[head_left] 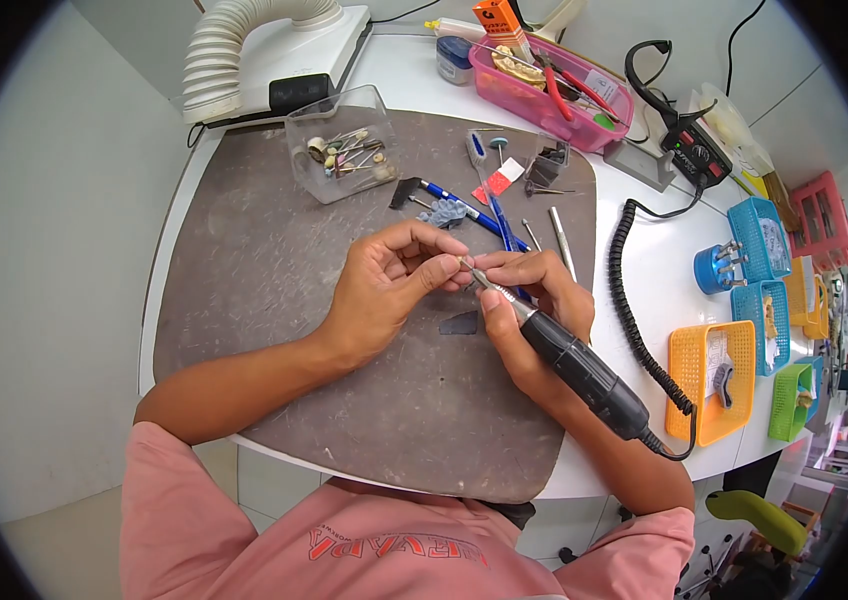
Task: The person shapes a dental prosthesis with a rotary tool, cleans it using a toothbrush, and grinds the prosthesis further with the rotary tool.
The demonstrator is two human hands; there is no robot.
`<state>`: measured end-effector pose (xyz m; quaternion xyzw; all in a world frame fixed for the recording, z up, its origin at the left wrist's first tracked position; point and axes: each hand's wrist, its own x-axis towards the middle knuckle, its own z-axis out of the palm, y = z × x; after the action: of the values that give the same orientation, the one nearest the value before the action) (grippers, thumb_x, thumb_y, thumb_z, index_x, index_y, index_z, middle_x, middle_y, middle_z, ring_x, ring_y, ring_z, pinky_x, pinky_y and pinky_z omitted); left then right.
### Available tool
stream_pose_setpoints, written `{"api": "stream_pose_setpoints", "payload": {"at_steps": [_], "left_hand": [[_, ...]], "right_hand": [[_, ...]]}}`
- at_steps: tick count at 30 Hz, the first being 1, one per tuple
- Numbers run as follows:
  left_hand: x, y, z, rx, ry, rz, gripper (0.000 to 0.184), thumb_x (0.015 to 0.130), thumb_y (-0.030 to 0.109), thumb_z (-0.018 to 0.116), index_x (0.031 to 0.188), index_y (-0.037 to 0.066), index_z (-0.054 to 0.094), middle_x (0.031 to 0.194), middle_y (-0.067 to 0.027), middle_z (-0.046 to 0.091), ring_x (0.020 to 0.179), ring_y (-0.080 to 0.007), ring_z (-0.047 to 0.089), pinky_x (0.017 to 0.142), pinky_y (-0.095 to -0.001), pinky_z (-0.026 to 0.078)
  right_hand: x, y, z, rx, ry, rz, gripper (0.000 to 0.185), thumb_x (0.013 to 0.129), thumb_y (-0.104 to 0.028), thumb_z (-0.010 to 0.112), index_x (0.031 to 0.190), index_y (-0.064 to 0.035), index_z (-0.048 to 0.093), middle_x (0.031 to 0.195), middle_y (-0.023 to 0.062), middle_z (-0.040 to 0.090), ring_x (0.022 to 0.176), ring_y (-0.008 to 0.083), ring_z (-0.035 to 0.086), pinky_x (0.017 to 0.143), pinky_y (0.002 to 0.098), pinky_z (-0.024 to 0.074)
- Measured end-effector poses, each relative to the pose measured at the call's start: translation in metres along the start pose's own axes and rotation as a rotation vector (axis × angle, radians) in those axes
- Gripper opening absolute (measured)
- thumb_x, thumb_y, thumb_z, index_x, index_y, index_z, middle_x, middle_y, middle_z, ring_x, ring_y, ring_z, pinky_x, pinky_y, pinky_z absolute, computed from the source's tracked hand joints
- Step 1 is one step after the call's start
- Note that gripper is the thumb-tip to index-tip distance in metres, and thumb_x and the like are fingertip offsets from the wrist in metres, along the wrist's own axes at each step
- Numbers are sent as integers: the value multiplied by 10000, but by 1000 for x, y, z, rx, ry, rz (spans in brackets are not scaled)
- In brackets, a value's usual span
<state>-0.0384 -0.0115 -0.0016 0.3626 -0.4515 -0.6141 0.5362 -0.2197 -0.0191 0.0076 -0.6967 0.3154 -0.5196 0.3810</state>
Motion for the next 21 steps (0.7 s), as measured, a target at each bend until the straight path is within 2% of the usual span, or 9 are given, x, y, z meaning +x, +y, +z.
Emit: {"api": "stream_pose_setpoints", "payload": {"at_steps": [21], "left_hand": [[0, 1, 0, 4, -13, -9, 131, 929, 52, 605, 1037, -22, 610, 957, -94, 657, 882, -138, 656, 802, -253, 538]], "right_hand": [[-1, 2, 1, 43, 5, 6, 147, 812, -28, 664, 927, 35, 598, 930, 181, 684, 862, 237, 698, 760, 316, 547]]}}
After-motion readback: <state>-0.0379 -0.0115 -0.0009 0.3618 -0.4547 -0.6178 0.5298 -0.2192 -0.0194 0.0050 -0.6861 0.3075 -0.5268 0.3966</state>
